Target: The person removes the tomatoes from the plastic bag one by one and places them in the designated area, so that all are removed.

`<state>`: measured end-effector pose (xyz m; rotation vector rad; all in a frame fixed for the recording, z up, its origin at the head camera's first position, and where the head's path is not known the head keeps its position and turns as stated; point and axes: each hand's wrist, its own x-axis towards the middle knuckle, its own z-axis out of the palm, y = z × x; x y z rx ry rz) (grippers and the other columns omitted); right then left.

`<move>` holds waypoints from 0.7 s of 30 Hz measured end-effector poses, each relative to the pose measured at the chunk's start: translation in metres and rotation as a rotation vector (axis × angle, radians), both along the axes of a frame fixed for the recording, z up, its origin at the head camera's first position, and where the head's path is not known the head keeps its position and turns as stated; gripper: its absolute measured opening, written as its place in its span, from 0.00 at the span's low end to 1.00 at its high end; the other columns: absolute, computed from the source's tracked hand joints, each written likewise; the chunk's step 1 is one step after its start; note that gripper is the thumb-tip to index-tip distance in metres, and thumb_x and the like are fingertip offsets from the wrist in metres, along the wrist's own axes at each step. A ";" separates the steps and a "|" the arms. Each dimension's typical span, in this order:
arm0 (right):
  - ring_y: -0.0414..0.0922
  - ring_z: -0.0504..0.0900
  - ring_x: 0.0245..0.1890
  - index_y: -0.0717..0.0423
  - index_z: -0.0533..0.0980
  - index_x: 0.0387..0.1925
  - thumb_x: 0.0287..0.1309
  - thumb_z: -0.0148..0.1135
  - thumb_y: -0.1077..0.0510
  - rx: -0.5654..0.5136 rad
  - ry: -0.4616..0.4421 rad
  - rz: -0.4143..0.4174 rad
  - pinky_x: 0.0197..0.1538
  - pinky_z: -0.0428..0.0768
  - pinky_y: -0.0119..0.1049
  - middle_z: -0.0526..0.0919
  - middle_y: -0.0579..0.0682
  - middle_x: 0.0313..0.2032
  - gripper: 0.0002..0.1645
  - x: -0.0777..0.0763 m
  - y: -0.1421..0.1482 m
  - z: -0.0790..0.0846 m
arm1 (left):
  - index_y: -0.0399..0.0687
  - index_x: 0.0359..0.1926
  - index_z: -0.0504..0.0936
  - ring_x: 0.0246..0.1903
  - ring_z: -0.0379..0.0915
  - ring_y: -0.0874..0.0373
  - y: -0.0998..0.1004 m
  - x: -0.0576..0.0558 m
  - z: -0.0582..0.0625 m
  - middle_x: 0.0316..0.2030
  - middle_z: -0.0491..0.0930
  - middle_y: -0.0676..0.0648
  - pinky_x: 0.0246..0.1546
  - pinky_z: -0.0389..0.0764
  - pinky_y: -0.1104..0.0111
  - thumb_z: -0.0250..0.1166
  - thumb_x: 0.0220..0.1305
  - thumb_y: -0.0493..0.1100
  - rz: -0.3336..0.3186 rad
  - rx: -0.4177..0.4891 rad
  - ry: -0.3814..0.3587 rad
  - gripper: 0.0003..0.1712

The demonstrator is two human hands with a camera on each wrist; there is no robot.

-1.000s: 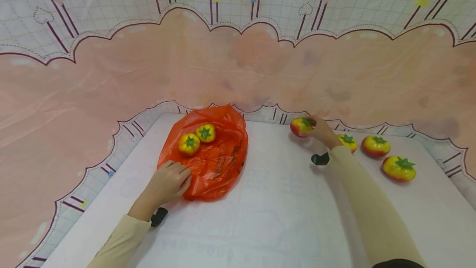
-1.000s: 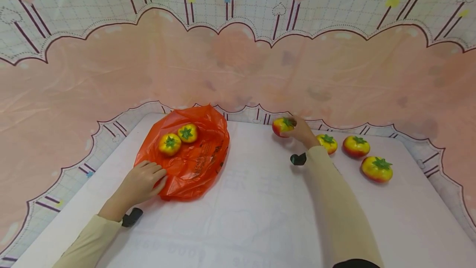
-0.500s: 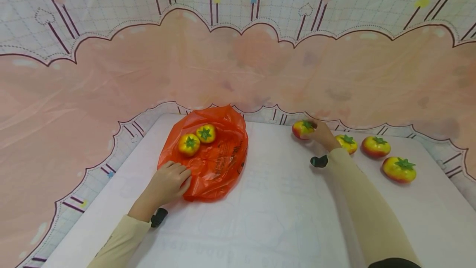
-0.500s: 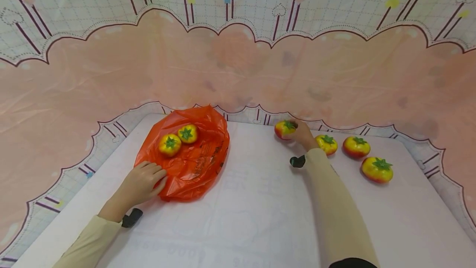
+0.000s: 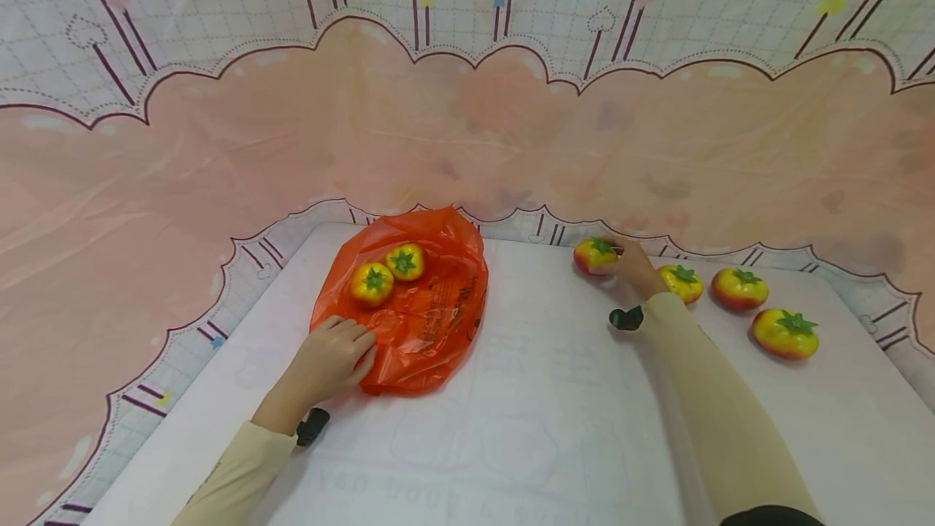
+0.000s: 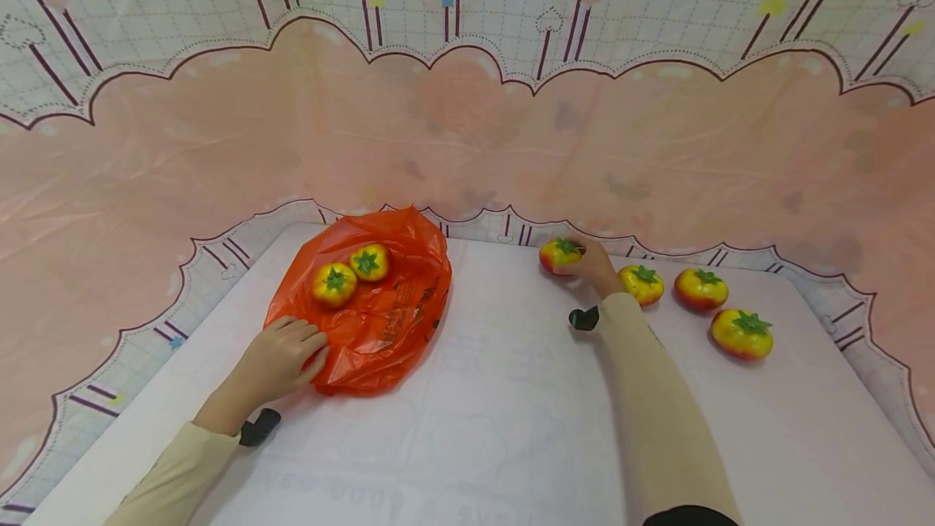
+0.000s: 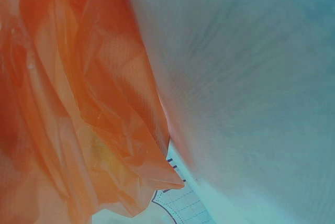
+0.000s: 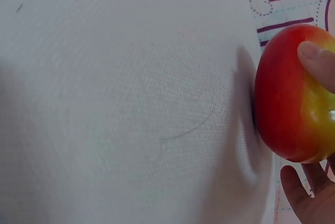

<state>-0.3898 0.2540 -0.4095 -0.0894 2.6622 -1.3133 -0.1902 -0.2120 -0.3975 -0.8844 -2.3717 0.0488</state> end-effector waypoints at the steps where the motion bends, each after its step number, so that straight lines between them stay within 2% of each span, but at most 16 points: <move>1: 0.60 0.58 0.67 0.52 0.56 0.70 0.54 0.65 0.57 -0.003 0.005 0.000 0.70 0.55 0.56 0.59 0.60 0.68 0.44 0.000 0.000 0.000 | 0.40 0.32 0.85 0.26 0.78 0.54 0.000 0.000 0.000 0.26 0.84 0.46 0.35 0.80 0.63 0.73 0.42 0.41 0.002 -0.001 -0.002 0.13; 14: 0.59 0.56 0.67 0.44 0.55 0.71 0.55 0.65 0.57 -0.035 -0.035 -0.079 0.69 0.55 0.60 0.56 0.56 0.70 0.45 0.005 0.003 0.004 | 0.41 0.33 0.85 0.27 0.78 0.54 0.001 0.000 0.000 0.27 0.85 0.46 0.36 0.80 0.62 0.73 0.43 0.42 0.017 -0.002 -0.030 0.13; 21: 0.59 0.55 0.68 0.42 0.53 0.71 0.55 0.65 0.55 -0.010 -0.040 -0.077 0.69 0.54 0.60 0.55 0.55 0.71 0.46 0.002 0.008 -0.001 | 0.41 0.32 0.85 0.27 0.77 0.54 0.001 0.000 -0.001 0.27 0.85 0.46 0.36 0.80 0.62 0.73 0.43 0.42 0.013 -0.002 -0.029 0.13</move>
